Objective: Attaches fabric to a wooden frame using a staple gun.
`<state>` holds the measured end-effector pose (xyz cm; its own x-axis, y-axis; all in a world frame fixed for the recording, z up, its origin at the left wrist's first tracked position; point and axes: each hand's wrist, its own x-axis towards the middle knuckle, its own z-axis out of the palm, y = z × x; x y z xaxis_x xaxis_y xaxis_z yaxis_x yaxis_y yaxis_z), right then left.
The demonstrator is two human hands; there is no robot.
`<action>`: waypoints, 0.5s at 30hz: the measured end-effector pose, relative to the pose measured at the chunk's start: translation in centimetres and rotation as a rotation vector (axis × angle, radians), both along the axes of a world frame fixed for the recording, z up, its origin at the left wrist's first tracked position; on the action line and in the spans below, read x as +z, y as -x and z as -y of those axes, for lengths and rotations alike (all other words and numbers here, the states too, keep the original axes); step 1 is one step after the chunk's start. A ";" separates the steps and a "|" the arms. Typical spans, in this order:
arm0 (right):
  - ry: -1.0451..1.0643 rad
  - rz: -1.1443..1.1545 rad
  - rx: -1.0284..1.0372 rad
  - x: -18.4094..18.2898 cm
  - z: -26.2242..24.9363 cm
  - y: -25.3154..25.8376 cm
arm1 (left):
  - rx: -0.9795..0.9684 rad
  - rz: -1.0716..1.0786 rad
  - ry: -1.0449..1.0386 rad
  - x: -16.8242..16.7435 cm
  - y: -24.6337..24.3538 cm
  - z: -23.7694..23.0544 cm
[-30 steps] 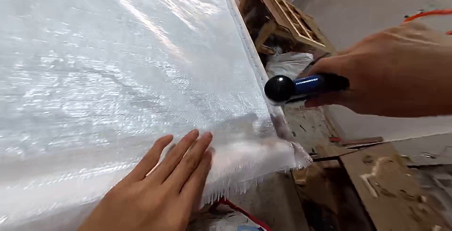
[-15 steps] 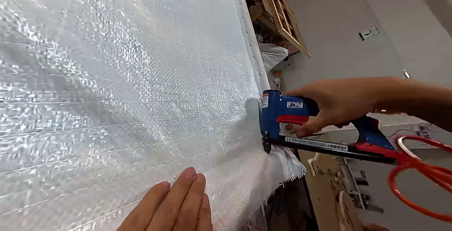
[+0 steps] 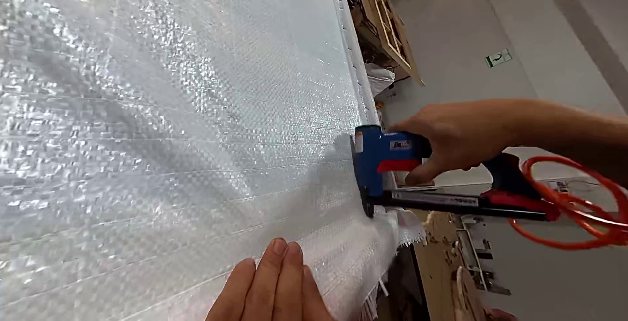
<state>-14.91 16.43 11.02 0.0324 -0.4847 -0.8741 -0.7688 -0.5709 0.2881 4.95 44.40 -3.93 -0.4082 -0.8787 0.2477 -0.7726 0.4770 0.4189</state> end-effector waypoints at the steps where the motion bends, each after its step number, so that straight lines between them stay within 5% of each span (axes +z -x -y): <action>1: -0.013 -0.008 0.030 -0.2 -0.8 -0.5 | 0.009 -0.022 0.012 0.0 0.1 -0.2; 9: -0.012 0.048 0.020 0.0 -3.9 -5.6 | 0.088 -0.052 0.081 0.1 -0.9 -1.6; 15: 0.010 0.020 -0.058 0.9 -5.7 -10.9 | 0.159 0.005 -0.034 1.5 -14.2 -8.0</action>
<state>-3.98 22.10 11.88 0.0212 -0.4947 -0.8688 -0.8060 -0.5226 0.2779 19.13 52.40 -2.46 -0.2648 -0.9400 0.2150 -0.8393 0.3344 0.4286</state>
